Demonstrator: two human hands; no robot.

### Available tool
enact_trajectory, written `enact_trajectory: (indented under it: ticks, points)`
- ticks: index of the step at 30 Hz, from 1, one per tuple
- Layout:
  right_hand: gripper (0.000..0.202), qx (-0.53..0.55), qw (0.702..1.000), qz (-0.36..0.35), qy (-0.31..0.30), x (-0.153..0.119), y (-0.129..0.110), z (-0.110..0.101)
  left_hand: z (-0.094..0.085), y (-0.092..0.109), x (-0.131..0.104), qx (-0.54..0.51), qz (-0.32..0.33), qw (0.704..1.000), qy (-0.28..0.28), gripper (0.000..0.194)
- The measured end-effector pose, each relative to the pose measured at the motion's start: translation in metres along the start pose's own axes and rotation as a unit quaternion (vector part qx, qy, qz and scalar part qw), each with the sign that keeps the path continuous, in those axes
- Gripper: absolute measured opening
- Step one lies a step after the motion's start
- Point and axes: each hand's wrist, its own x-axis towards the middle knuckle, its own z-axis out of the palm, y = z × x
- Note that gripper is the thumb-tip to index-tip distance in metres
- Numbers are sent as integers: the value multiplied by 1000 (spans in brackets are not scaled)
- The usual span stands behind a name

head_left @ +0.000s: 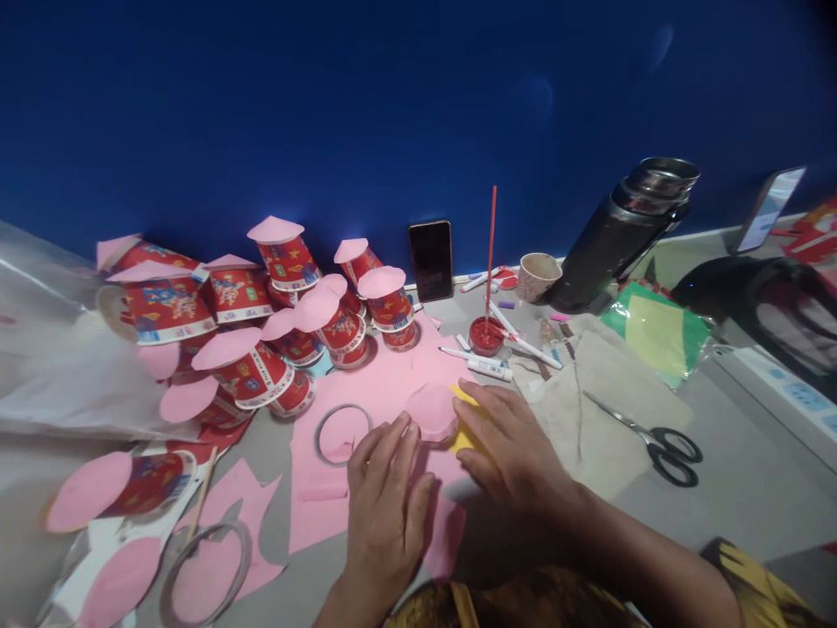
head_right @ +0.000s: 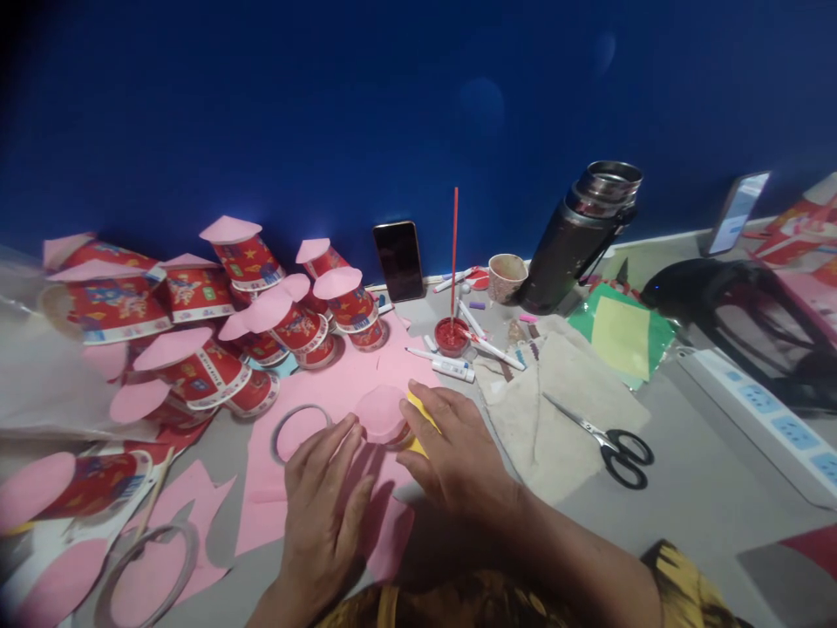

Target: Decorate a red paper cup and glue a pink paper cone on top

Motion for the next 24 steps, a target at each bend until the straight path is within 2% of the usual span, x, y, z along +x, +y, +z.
enact_trajectory:
  ticks: [4,9,16,24]
  points:
    - [43,16,1000,2,13,-1,1,-4,0,0,-5,-3,14,1000,-1,54]
    - [40,16,1000,-2,-4,-2,2,-1,3,-2,-10,-8,6,1000,-15,58]
    - [34,17,999,-18,22,-4,2,-4,1,0,-8,-9,21,1000,-2,59]
    - [25,0,999,-40,22,1,3,-3,5,1,-11,0,26,999,-27,58]
